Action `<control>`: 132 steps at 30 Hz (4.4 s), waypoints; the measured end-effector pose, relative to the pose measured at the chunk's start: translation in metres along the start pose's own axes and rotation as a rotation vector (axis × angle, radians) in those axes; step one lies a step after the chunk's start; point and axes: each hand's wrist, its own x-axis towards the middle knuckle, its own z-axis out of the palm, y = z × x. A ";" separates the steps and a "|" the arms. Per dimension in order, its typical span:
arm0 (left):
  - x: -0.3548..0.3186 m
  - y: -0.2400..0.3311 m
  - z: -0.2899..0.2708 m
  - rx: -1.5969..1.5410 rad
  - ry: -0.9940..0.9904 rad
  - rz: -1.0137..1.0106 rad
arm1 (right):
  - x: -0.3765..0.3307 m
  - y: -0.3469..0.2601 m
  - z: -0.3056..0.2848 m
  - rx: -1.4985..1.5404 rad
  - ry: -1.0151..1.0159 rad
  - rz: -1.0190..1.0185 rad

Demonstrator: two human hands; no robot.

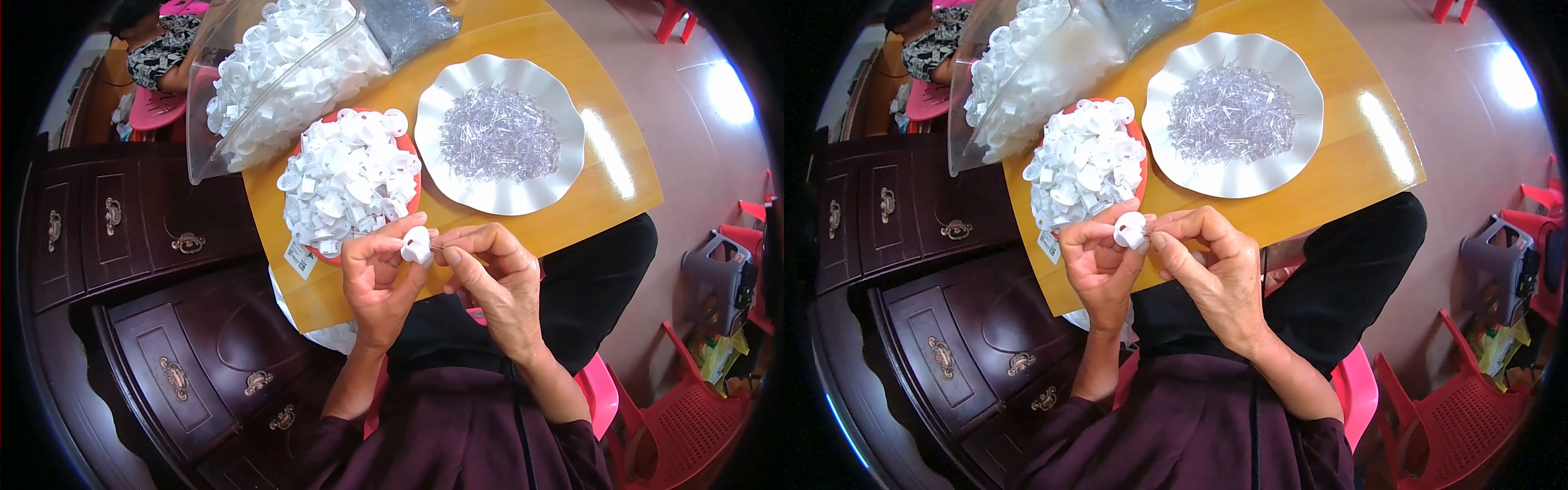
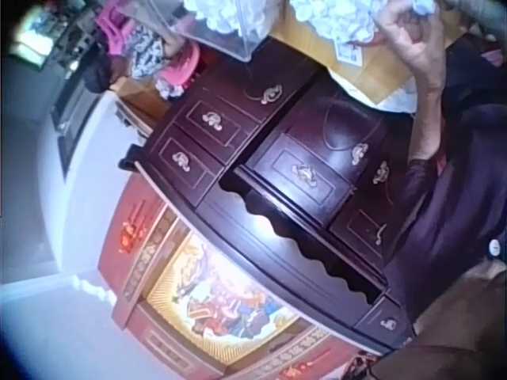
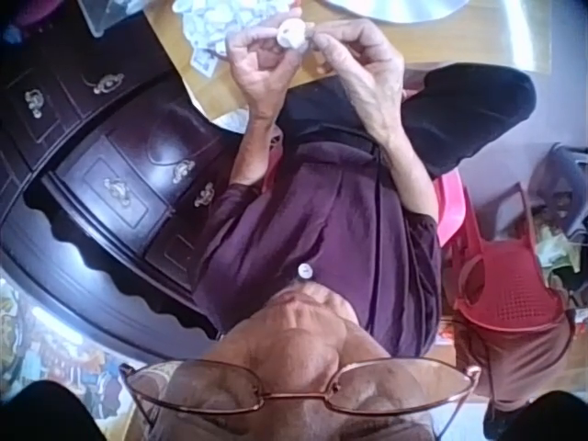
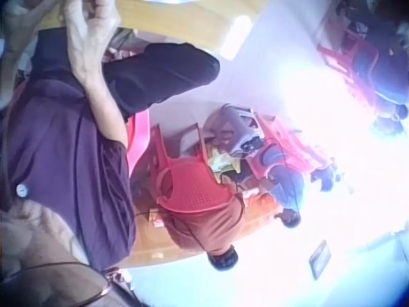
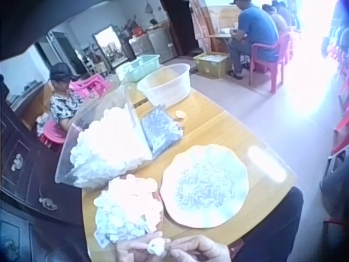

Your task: The person assembles small white plastic housings with clear inserts by hand.

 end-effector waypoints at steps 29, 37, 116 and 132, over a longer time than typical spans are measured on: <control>-0.004 -0.008 0.004 0.098 -0.002 0.135 | -0.005 0.001 0.000 0.036 0.020 0.021; -0.005 -0.009 0.005 0.096 0.010 0.140 | -0.005 0.005 -0.002 0.013 0.009 0.026; 0.080 0.051 -0.016 0.746 -0.272 0.323 | 0.034 -0.026 -0.031 -0.515 -0.044 -0.061; 0.137 0.079 -0.070 1.203 0.127 0.726 | 0.044 -0.019 -0.028 -1.487 -0.037 -0.465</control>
